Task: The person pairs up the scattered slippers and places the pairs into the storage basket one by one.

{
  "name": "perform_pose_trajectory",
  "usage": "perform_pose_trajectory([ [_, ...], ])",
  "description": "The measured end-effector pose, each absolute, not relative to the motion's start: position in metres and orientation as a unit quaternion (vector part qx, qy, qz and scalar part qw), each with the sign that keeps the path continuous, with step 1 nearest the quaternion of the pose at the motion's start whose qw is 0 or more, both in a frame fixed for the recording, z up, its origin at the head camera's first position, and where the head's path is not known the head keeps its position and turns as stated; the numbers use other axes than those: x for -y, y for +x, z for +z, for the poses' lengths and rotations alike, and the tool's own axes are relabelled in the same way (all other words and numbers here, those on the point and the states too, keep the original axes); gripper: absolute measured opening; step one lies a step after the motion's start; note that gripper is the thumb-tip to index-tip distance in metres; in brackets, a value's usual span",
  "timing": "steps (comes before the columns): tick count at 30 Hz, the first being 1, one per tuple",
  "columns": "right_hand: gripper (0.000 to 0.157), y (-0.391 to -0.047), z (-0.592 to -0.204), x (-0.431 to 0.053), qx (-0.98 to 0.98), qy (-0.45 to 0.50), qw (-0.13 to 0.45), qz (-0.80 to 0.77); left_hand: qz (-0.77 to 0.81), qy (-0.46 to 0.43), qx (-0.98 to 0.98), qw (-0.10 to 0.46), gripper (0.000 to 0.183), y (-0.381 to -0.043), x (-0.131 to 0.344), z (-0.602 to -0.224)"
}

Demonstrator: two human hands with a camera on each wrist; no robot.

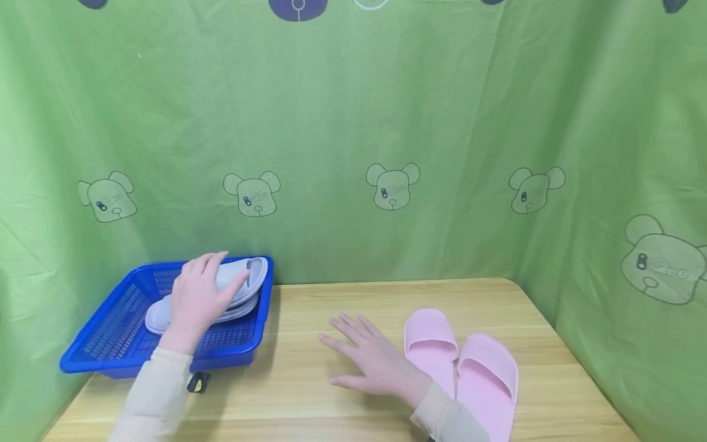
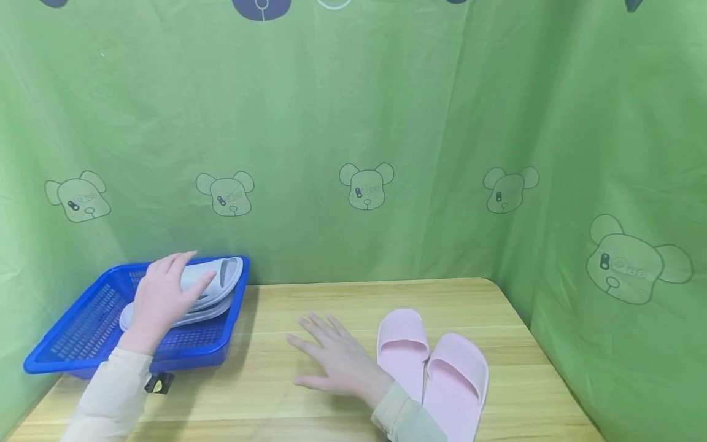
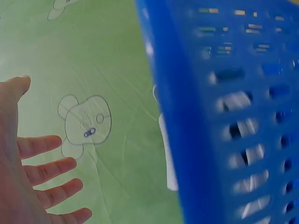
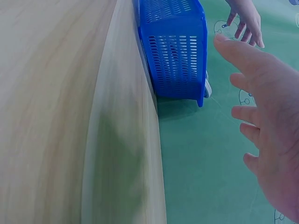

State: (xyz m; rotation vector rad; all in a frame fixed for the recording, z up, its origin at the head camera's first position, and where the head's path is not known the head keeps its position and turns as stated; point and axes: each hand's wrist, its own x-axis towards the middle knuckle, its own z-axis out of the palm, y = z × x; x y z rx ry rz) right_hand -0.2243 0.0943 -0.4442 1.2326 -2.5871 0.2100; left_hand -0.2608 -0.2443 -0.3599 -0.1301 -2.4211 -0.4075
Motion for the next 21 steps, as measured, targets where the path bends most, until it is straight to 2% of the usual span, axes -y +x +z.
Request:
perform_pose_trajectory([
  [7, 0.074, -0.22, -0.448, -0.104, 0.884, 0.431, 0.168, 0.063, -0.149, -0.075, 0.922, 0.35, 0.059, -0.263, 0.233, -0.37],
  [21, 0.073, -0.215, -0.457, -0.126, 0.877, 0.435, 0.192, 0.072, -0.169, -0.127, 0.927, 0.311, 0.064, -0.265, 0.207, -0.39],
])
